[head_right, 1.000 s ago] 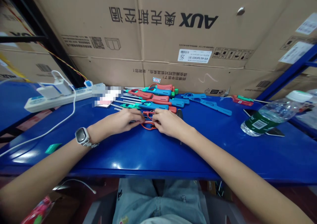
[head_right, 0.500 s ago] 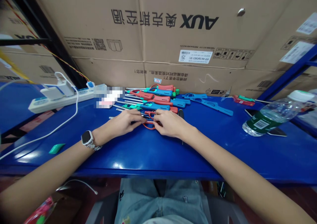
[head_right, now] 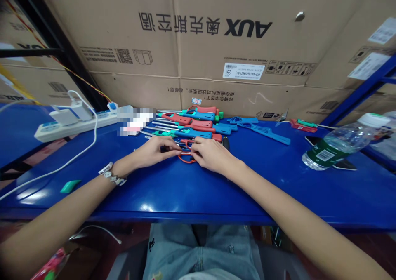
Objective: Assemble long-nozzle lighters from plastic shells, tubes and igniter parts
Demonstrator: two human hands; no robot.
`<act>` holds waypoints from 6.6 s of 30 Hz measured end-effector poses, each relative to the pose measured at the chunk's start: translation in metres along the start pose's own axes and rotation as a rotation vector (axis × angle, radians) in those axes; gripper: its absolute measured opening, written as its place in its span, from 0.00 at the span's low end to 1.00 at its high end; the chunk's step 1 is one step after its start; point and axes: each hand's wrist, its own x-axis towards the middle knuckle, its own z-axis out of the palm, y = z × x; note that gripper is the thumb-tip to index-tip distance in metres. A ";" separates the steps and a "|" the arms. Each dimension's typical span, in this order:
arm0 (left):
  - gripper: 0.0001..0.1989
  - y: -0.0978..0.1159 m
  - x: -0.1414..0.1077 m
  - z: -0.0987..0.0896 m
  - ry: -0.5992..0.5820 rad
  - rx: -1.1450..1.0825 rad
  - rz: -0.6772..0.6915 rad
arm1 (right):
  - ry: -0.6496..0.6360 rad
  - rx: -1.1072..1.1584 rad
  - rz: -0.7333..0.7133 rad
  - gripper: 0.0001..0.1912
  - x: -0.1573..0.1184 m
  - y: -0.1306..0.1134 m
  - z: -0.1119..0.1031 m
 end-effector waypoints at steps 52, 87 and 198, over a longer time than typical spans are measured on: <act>0.07 -0.037 0.007 -0.049 0.191 0.237 -0.052 | -0.065 -0.143 -0.106 0.05 0.114 0.001 -0.001; 0.04 0.031 0.012 0.004 0.289 0.022 0.289 | 0.418 1.084 0.235 0.21 0.008 -0.009 0.012; 0.10 0.004 0.011 0.010 -0.077 0.152 0.102 | 0.251 0.051 0.205 0.07 -0.009 -0.027 0.024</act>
